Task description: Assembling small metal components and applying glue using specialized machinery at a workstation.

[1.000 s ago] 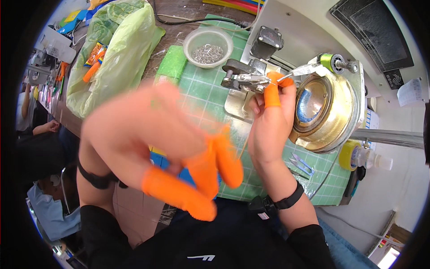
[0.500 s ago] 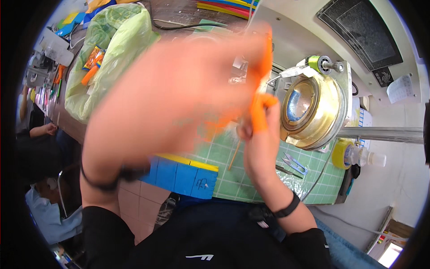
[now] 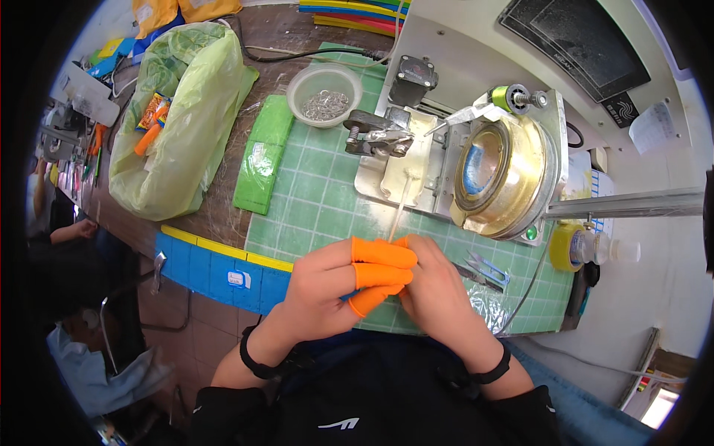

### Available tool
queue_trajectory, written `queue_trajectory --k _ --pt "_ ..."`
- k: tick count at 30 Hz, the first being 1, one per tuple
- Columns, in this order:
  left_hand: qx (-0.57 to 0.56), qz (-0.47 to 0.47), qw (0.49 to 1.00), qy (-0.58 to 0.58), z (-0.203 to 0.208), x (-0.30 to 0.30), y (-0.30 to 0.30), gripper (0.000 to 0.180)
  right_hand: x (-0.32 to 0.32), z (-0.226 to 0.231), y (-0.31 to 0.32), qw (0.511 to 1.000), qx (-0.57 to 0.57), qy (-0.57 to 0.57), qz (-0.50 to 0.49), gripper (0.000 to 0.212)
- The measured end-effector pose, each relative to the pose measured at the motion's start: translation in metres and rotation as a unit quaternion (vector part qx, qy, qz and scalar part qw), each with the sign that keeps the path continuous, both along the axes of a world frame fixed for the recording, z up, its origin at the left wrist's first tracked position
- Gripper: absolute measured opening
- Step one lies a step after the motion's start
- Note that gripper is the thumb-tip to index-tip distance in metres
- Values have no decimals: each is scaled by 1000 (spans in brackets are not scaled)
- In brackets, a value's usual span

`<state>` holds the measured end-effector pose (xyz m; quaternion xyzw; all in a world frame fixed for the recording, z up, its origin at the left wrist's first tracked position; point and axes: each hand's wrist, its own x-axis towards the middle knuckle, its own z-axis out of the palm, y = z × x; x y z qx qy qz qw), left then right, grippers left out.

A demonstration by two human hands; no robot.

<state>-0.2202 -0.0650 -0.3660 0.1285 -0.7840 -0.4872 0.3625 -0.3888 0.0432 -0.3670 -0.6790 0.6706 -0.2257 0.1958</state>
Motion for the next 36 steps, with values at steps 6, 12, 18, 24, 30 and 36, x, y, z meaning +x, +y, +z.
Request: queue_trajectory --k 6,12,18,24,30,36 --pt "60 24 998 -17 -6 12 -3 25 1 14 -13 996 -83 2 -45 39" --pt "88 76 993 -35 -11 12 -5 23 14 15 -36 988 -69 17 -137 43" --pt "37 71 996 -33 -11 11 -6 22 9 4 -23 990 -73 18 -122 55" --pt "-1 60 998 -3 -13 10 -7 19 -8 12 39 990 -125 -7 -61 51" --pt "-7 65 998 -2 -15 11 -6 20 -9 31 51 982 -179 -22 -49 43" --pt "-23 75 997 14 -18 9 -8 19 -8 27 32 978 -207 6 -37 41"
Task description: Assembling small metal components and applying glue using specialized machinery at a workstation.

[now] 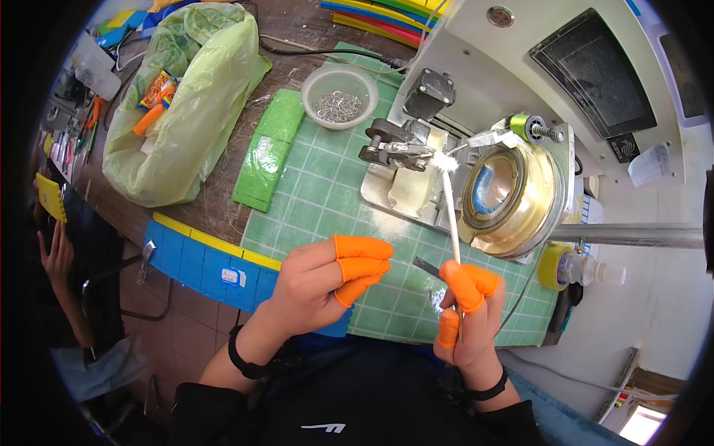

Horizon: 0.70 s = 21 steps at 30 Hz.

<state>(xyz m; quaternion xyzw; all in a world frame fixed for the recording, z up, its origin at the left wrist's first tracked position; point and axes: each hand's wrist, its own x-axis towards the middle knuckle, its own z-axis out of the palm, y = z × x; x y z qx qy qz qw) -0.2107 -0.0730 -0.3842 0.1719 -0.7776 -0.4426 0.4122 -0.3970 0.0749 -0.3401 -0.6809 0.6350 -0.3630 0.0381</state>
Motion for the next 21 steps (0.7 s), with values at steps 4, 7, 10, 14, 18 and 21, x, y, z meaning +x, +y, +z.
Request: queue_trajectory --k 4,7,10,14,18,21 --pt "-19 -10 1000 -1 4 0 0 17 3 -8 23 999 29 -28 4 45" --pt "-13 -8 1000 -1 3 0 1 22 9 -13 9 990 136 -44 -20 53" --pt "-19 3 1000 -7 1 3 2 23 20 -10 -9 976 211 -52 -32 60" --pt "-43 26 999 15 -3 3 2 23 9 -8 9 971 234 -41 -27 64" --pt "-60 -4 998 30 0 2 4 22 -35 -8 51 971 56 75 -218 53" --pt "-85 0 996 31 0 1 7 21 -68 -22 64 947 -2 108 -302 50"
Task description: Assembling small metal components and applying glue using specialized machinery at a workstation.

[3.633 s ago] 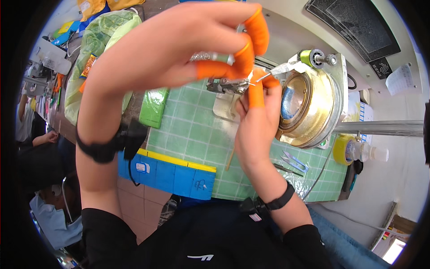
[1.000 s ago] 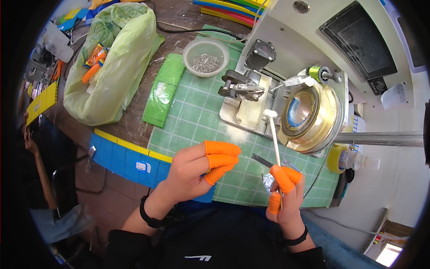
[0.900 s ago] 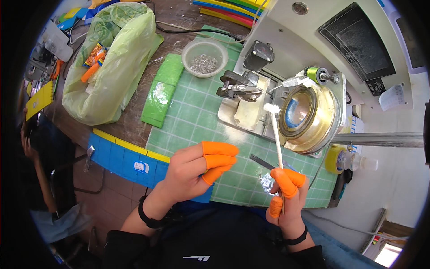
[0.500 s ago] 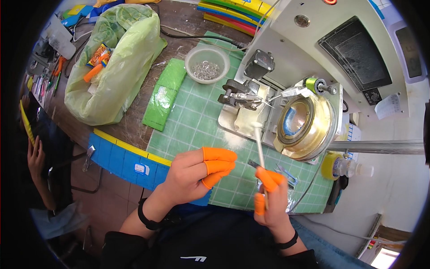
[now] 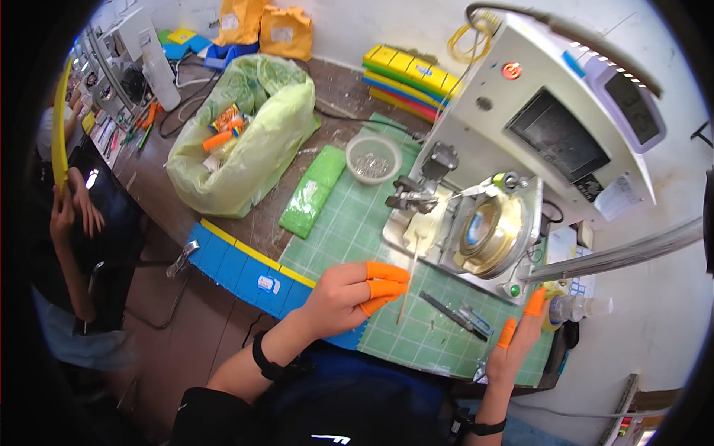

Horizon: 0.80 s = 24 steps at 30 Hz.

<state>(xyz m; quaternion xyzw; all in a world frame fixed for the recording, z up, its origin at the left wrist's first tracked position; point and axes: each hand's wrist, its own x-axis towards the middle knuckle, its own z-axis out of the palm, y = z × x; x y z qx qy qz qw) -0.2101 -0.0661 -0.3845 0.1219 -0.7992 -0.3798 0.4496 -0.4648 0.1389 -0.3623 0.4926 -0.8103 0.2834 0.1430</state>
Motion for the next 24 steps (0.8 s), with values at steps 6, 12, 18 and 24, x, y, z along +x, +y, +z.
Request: queue_trajectory --k 6,12,18,24 --pt "108 -4 994 14 34 8 17 17 -20 3 25 993 117 -23 1 52" --pt "46 -2 997 54 86 -3 -21 14 -20 5 41 997 0 -60 40 52" --pt "-1 1 1000 -10 75 2 5 12 -5 2 25 996 15 -52 75 52" --pt "174 6 984 35 26 7 20 12 -16 -5 13 990 115 -49 58 50"
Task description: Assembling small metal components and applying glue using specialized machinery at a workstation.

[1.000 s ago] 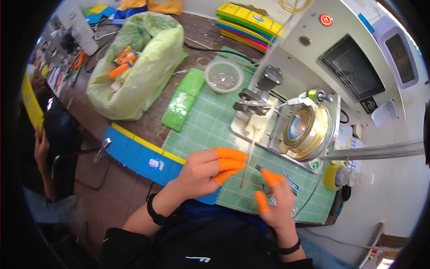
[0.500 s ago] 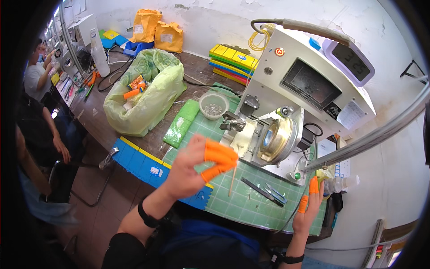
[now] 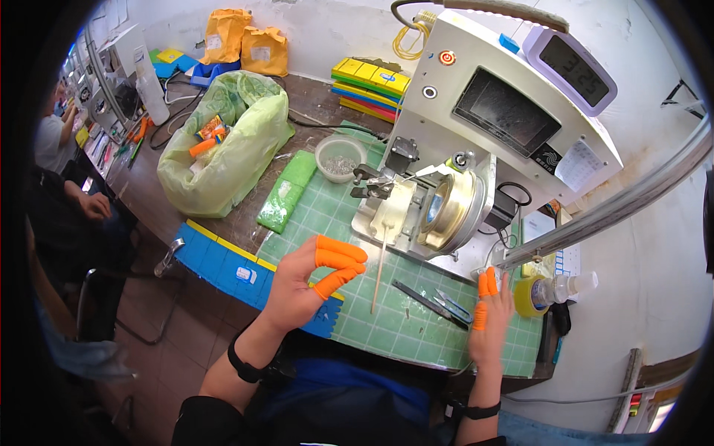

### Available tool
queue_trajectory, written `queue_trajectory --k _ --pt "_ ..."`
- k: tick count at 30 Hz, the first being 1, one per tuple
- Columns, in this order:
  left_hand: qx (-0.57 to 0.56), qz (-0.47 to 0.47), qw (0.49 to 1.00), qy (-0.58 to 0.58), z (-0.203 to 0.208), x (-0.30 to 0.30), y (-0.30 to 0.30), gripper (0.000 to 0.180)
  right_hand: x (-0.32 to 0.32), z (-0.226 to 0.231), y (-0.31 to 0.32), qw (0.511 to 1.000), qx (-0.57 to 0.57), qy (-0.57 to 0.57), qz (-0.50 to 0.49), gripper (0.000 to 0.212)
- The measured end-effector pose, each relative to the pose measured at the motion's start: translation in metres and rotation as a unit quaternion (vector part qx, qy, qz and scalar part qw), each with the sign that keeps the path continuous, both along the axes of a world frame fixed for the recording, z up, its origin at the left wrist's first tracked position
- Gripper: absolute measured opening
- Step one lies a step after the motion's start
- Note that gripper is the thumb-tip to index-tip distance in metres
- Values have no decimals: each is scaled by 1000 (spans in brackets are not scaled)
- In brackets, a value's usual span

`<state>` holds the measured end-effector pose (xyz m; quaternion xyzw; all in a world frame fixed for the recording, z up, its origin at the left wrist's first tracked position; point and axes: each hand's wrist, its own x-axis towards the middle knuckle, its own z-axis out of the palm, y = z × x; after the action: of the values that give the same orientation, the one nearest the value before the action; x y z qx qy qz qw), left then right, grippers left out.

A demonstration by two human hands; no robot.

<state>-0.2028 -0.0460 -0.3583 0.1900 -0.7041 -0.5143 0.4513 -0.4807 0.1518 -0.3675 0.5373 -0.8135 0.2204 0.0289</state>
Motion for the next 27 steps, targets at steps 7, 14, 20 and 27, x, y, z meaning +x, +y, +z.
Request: queue_trajectory --k 7,14,20,27 --pt "15 -52 994 99 19 0 -28 12 -28 -16 31 976 -190 -105 -31 56" --pt "256 -68 907 326 38 -35 -100 25 -68 -61 108 863 -309 -362 -169 52" --pt "392 -217 836 317 -16 -51 -154 27 -72 -71 115 819 -345 -397 -231 47" --pt "334 -208 893 220 -29 -39 -157 29 -59 -68 117 854 -319 -366 -189 38"
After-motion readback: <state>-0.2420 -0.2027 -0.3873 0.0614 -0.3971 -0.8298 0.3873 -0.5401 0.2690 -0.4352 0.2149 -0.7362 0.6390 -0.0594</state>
